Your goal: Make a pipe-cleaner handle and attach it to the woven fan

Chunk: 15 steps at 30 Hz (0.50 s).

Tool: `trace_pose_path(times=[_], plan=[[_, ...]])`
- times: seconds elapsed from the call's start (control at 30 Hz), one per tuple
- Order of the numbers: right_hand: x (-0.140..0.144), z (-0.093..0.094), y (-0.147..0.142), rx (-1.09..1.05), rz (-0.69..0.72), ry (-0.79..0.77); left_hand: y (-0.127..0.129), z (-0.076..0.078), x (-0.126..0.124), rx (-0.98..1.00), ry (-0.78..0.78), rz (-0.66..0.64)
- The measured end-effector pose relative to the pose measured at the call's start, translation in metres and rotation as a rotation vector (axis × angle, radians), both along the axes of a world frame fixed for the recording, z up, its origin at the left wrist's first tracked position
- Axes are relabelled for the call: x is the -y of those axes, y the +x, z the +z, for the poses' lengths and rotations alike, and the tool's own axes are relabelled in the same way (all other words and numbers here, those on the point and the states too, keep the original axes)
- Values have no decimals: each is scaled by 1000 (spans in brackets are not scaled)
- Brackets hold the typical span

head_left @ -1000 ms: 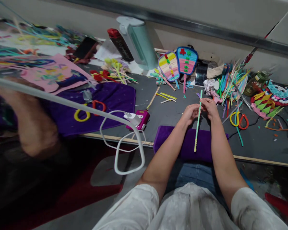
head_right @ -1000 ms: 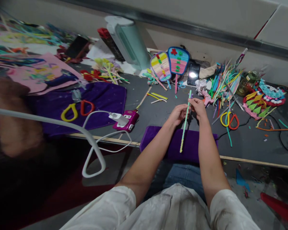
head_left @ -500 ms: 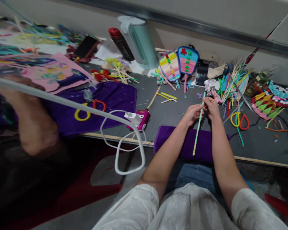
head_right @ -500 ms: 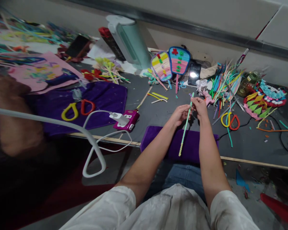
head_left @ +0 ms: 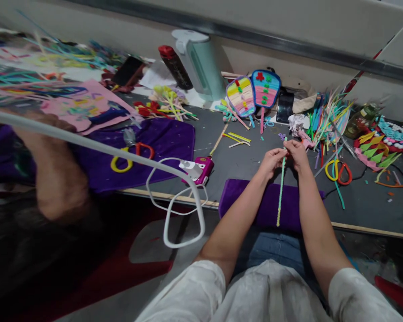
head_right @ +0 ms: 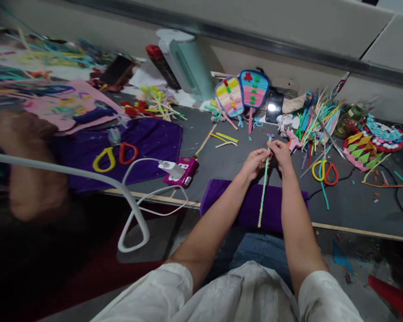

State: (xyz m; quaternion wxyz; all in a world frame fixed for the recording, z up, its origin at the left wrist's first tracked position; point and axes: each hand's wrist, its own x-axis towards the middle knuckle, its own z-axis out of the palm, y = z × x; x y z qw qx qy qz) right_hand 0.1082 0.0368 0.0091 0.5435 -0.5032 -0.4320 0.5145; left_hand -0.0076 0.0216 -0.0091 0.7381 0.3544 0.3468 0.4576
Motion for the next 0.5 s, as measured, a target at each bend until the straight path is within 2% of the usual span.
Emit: trace_pose_path(times=[0.17, 0.37, 0.5], plan=[[-4, -5, 2, -21, -87, -9, -1, -3, -2, -4, -28, -11], [-4, -5, 3, -20, -49, 55, -2, -1, 0, 0, -46, -96], [-3, -4, 3, -49, -101, 25, -1, -1, 1, 16, -48, -100]])
